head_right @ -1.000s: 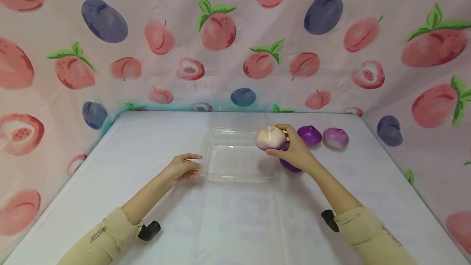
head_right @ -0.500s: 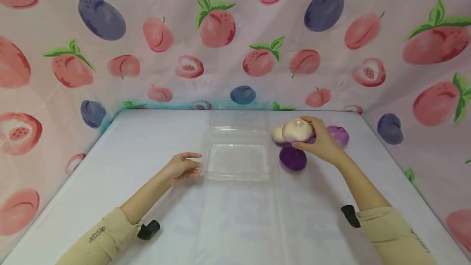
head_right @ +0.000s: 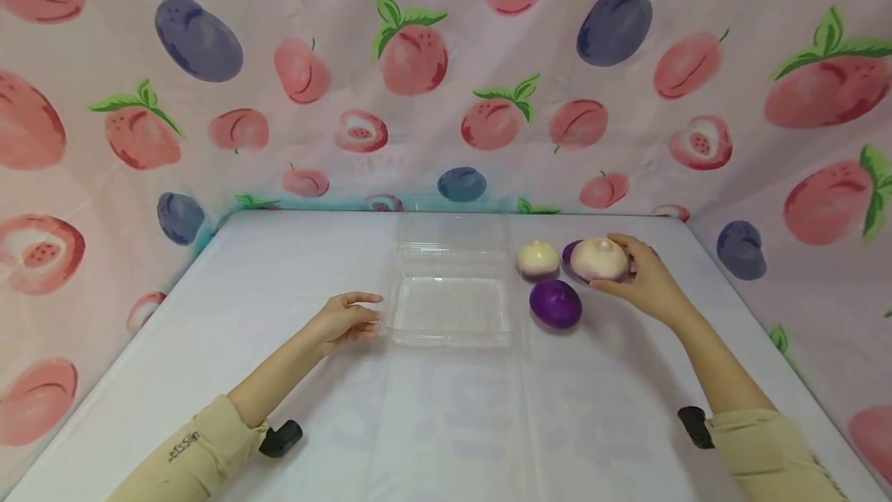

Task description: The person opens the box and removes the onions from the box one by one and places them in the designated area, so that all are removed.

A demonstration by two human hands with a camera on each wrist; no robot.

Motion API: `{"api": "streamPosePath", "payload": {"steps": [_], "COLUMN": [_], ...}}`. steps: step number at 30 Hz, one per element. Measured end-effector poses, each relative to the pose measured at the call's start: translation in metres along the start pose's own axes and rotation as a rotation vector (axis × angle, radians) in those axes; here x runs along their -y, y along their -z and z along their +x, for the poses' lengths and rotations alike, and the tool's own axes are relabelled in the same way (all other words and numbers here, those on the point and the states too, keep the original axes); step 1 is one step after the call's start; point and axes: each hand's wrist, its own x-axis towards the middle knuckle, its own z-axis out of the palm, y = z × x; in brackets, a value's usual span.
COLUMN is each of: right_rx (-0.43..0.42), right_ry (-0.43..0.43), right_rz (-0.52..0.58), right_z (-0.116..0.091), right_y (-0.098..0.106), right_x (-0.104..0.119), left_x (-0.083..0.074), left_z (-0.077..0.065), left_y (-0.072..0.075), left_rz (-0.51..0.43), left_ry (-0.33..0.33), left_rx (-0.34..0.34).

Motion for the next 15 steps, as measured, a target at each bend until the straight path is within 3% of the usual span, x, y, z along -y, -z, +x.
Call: {"api": "streamPosePath", "payload": {"steps": [11, 15], "right_rx": [0.027, 0.033], "right_ry": [0.013, -0.018], "right_rz": [-0.045, -0.079], "right_z": [-0.009, -0.011], "right_y": [0.000, -0.001], "right_x": [-0.024, -0.032], "left_x": [0.002, 0.002], "left_z": [0.001, 0.001], "left_y": [0.000, 0.000], "left_rz": [0.001, 0.006], "left_ry": [0.002, 0.003], "left_rx": [0.005, -0.002]}}
